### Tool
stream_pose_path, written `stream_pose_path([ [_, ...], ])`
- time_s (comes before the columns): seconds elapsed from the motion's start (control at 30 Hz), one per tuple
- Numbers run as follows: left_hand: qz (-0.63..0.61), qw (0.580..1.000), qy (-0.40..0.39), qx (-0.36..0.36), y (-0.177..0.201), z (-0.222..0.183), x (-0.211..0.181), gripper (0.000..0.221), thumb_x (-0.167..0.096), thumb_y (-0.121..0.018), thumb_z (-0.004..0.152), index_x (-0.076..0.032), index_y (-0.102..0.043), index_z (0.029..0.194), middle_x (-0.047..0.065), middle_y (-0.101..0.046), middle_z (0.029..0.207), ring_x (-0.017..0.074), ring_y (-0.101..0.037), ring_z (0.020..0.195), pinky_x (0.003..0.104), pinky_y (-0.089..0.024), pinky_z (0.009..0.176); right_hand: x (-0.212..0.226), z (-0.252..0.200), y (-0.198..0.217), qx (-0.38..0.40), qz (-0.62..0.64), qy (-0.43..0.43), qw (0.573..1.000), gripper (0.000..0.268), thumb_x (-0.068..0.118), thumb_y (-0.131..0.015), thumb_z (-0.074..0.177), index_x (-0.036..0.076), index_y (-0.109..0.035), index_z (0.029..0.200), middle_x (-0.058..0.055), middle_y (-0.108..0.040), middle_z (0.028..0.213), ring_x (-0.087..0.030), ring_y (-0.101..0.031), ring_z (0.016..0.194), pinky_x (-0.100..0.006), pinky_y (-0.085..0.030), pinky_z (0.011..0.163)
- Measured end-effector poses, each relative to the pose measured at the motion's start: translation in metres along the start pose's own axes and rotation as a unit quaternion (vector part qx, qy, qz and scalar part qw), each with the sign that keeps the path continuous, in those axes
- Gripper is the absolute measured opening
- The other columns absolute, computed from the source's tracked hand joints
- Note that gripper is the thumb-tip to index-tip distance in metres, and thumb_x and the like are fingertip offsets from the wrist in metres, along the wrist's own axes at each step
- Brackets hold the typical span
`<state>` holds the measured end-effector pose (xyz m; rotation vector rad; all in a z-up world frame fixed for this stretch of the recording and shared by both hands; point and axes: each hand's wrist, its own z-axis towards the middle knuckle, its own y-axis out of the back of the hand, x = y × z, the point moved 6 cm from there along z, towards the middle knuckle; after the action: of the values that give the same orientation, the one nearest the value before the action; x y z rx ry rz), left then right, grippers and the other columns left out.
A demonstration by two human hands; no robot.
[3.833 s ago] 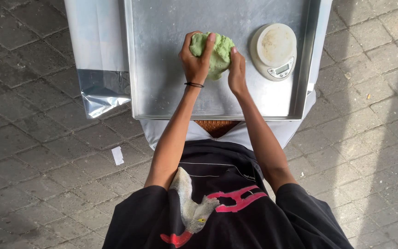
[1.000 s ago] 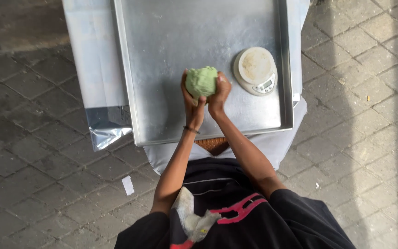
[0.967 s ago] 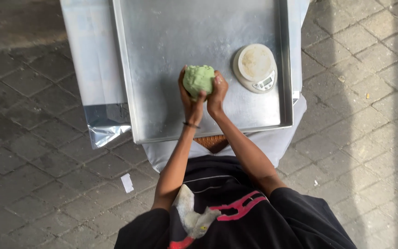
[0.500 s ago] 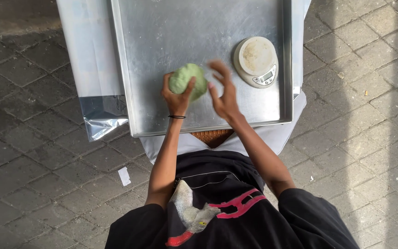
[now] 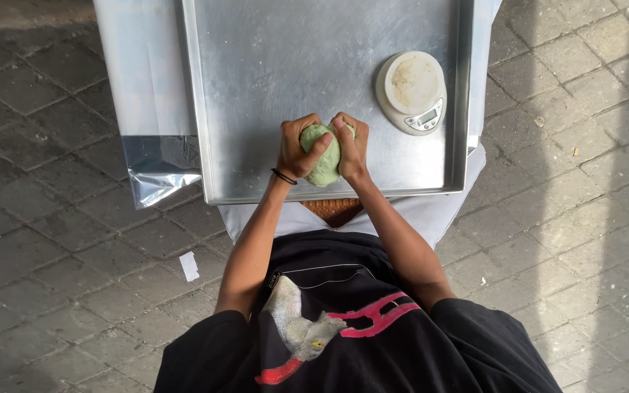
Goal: Kneading a small piece of green dough on a metal tray and weighing it on a digital scale.
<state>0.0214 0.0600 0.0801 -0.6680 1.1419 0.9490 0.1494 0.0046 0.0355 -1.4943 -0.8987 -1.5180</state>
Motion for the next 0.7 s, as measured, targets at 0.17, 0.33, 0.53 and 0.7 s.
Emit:
stream_pose_path([
  [0.17,-0.16,0.985,0.023,0.065,-0.008,-0.002,0.033,0.059,-0.057,-0.051,0.1,-0.014,-0.057,0.06,-0.001,-0.047,0.045,0.0067,-0.045,0.042,0.021,-0.035,0.045,0.0,-0.009,-0.006,0.019,0.115,-0.05,0.992,0.045,0.035,-0.059,0.091,0.016,-0.046,0.053,0.001,-0.041,0.04,-0.008,-0.037,0.036,-0.025,-0.031,0.04],
  [0.33,-0.18,0.981,0.024,0.071,-0.003,0.007,0.028,0.087,-0.08,-0.02,0.097,-0.01,-0.066,0.071,0.003,-0.059,0.059,0.0086,-0.054,0.058,0.022,-0.04,0.054,0.02,-0.004,-0.013,-0.027,0.182,-0.079,0.98,0.041,0.038,-0.057,0.089,0.019,-0.042,0.056,0.0,-0.042,0.043,-0.01,-0.038,0.036,-0.027,-0.034,0.043],
  [0.53,-0.192,0.966,0.058,0.165,0.011,0.008,-0.016,0.104,-0.088,-0.022,0.093,-0.008,-0.046,0.155,0.007,-0.066,0.114,0.0138,-0.063,0.103,0.025,-0.052,0.086,0.047,0.009,0.006,-0.032,0.26,0.014,0.965,0.051,0.061,-0.036,0.101,0.014,-0.051,0.087,0.002,-0.046,0.068,-0.009,-0.047,0.058,-0.025,-0.038,0.059],
  [0.7,-0.166,0.973,0.15,-0.052,0.004,-0.022,0.05,0.065,-0.058,-0.035,0.109,-0.01,-0.045,0.153,0.011,-0.047,0.16,0.0237,-0.042,0.15,0.041,-0.032,0.127,0.087,0.008,0.016,-0.028,0.246,0.043,0.968,0.06,0.07,-0.046,0.089,0.011,-0.052,0.094,-0.002,-0.053,0.084,-0.016,-0.053,0.08,-0.031,-0.04,0.074],
])
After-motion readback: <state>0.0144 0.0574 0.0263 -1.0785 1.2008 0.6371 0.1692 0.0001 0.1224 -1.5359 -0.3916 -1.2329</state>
